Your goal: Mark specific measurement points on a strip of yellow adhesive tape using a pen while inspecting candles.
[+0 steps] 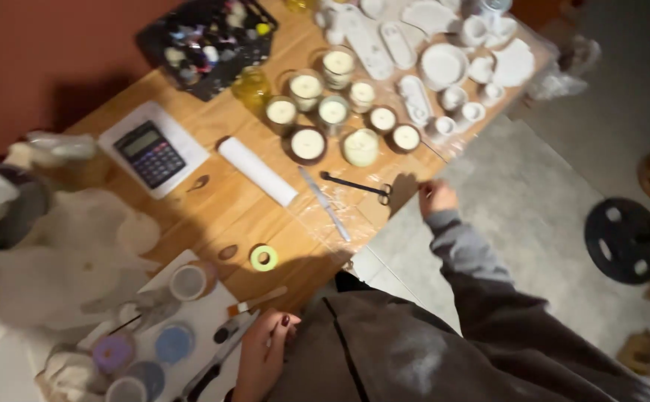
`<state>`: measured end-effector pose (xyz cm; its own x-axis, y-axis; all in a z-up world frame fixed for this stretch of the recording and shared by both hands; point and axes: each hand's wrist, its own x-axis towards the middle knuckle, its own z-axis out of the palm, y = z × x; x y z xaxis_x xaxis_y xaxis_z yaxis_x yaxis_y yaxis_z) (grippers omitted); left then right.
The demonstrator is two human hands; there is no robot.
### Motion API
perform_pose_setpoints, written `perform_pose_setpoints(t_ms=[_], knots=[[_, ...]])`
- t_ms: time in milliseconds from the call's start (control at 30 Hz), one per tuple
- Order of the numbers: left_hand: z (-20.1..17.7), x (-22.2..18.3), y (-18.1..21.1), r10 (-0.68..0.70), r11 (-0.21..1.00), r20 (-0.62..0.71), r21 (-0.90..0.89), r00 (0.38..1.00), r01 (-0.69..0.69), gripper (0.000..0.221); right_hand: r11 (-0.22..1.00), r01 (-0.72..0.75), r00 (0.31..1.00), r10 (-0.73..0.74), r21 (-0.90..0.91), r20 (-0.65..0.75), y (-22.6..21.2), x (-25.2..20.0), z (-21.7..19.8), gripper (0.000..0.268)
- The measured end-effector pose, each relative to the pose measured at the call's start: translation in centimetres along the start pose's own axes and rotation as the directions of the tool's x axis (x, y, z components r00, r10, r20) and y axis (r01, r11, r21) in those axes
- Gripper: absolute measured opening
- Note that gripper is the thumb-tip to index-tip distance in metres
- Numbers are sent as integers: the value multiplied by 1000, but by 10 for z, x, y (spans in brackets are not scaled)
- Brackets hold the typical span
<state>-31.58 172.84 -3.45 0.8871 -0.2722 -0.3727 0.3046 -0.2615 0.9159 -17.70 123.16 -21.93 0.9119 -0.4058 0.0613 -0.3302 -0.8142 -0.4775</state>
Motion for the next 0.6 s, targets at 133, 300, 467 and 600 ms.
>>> perform_pose_setpoints(t_ms=[133, 300, 467, 600], knots=[[12, 20, 1, 89, 996, -5, 12, 996, -89, 26, 986, -79, 993, 64, -147, -103, 35, 62, -27, 17], [33, 48, 1, 75, 997, -61, 10, 995, -74, 24, 948, -64, 998, 67, -313, -3, 49, 102, -14, 21], [43, 101, -22, -28, 984, -294, 161, 955, 79, 29, 913, 116, 993, -104, -392, 53, 56, 104, -13, 20], [43, 143, -48, 185, 660, -465, 712, 866, 241, 54, 942, 148, 989, -136, -302, 58, 45, 89, -44, 22]])
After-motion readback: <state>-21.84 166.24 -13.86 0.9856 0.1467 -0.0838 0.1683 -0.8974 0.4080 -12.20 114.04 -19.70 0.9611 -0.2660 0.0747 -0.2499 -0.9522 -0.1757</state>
